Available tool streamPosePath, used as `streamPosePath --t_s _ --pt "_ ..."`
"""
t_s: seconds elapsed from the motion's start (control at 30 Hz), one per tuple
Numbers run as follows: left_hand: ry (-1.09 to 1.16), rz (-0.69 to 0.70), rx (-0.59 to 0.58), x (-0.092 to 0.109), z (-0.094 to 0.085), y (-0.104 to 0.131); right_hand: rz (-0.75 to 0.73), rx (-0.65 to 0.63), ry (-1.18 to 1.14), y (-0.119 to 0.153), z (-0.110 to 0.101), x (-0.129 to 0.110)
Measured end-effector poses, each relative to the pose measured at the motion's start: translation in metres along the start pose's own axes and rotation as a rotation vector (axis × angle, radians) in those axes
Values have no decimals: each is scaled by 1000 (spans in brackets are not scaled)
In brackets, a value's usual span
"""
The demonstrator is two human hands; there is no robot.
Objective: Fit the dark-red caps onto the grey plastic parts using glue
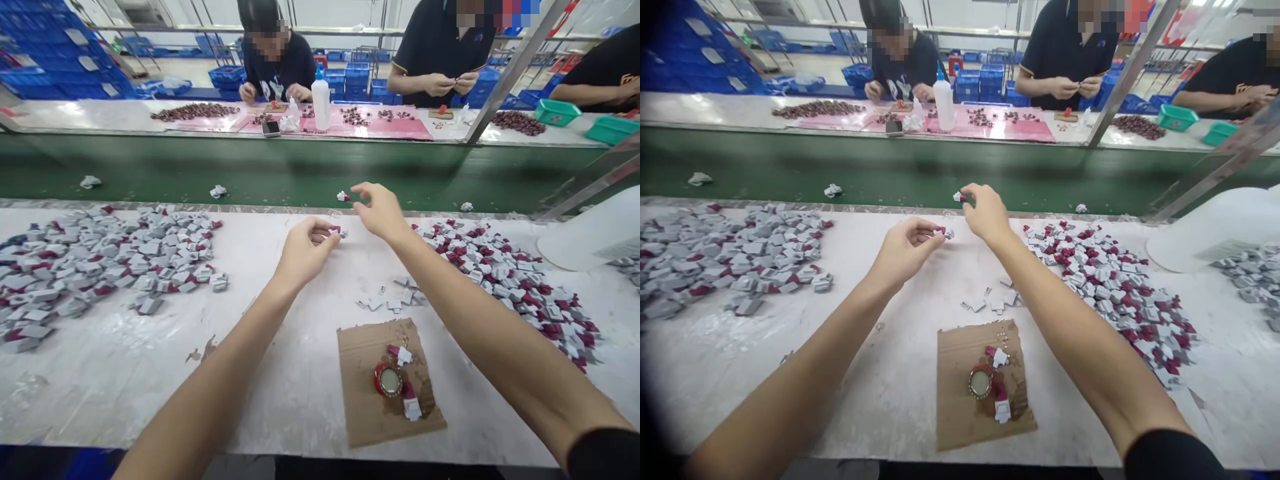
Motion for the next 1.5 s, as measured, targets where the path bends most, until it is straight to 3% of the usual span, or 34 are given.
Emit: streamPosePath --t_s 0.13,0.23,0.33,0.47,0.53,0.67,0.8,0.9,0.97,1.03,1.1,1.17,1.23,1.37,1.5 --pt "-57 1 42 -2 2 -34 -18 -92 96 -67 46 2" --pt "-117 5 63 2 4 -58 1 -128 163 -84 52 15" --pt "-179 -6 119 5 3 -83 67 -94 253 -77 19 46" --pt "-263 -35 192 4 8 -110 246 -39 402 -39 -62 112" --pt "-302 -42 196 4 16 -120 350 -63 451 -18 -93 145" --pt "-387 -63 172 3 31 -133 457 -116 455 8 -113 179" --pt "-471 -22 169 10 29 -125 407 -48 413 21 -125 161" --pt "-508 139 106 27 39 -99 316 -16 364 59 -139 126" --pt "-517 291 -52 41 68 -73 229 -48 323 102 -139 101" --pt "-512 440 -263 51 108 -44 43 -96 268 147 -129 70" --pt "-499 550 -435 58 147 -20 -46 -150 240 190 -113 52" --pt "-490 602 -514 61 174 -8 -92 -163 246 219 -99 41" --pt "-488 603 -522 61 190 -7 -110 -118 261 234 -93 34" --pt "-492 561 -476 60 187 -8 -34 36 140 245 -101 26" --pt "-503 500 -396 50 149 7 107 47 -89 263 -101 30"
Point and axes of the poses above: each hand's wrist, its own y-axis away from the middle knuckle, its own z-axis out of the palm, x = y × z, the point moved 9 cm from there along -y, towards the middle knuckle, and after that the axes turned 9 degrees about -z, right-handed, at the moved point
